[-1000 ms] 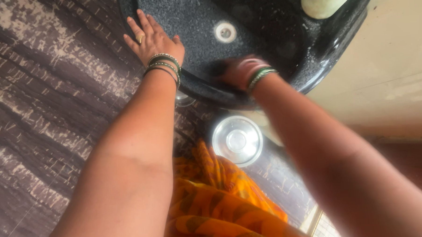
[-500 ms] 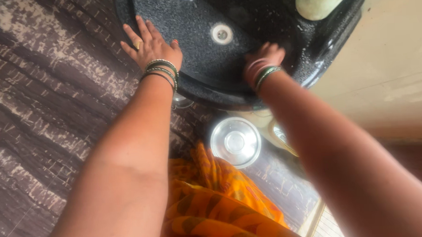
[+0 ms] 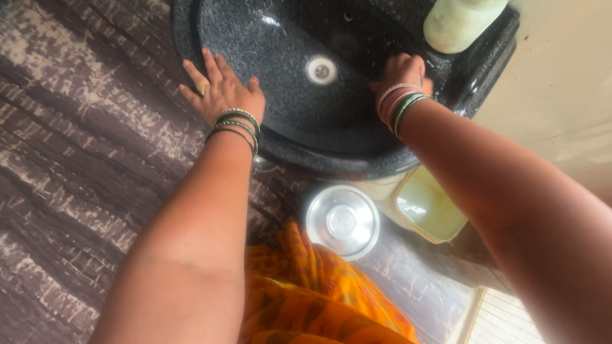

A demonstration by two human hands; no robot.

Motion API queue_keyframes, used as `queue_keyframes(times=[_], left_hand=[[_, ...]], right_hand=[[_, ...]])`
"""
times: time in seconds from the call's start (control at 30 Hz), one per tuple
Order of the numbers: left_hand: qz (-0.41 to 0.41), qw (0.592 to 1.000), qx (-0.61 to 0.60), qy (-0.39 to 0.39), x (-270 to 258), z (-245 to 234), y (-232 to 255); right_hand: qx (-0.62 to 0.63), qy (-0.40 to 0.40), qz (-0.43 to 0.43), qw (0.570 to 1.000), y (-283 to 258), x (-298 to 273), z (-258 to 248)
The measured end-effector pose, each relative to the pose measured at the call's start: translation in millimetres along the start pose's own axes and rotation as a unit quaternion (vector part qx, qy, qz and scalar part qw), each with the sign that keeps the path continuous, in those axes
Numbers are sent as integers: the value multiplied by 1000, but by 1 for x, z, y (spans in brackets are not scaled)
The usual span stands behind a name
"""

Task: The person scrubs a black bathroom sink with a small dark scrubber, repeatedly rinsing it under the tap and wiping the basin and drain area. A yellow bucket and a white bottle are present on the sink edge.

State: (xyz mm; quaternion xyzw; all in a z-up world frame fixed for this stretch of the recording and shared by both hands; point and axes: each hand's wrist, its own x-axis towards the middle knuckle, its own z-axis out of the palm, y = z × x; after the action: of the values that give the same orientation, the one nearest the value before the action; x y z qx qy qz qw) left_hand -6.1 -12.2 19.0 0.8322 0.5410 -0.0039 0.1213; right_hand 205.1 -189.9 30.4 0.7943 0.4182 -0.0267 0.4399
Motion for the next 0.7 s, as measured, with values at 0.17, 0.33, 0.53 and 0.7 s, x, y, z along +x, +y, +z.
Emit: queue_keyframes(times=[0.17, 0.33, 0.53, 0.7], left_hand=[[3, 1000, 2, -2, -2, 1, 1], [4, 1000, 2, -9, -4, -1, 7], [13, 1000, -7, -7, -5, -1, 1], [11, 1000, -1, -4, 0, 1, -2]], right_hand=[[58, -58, 23, 996, -31, 5, 5], [551, -196, -274, 763, -37, -25, -27], [151, -97, -32, 983, 6, -37, -21], [126, -58, 26, 990, -14, -30, -17]])
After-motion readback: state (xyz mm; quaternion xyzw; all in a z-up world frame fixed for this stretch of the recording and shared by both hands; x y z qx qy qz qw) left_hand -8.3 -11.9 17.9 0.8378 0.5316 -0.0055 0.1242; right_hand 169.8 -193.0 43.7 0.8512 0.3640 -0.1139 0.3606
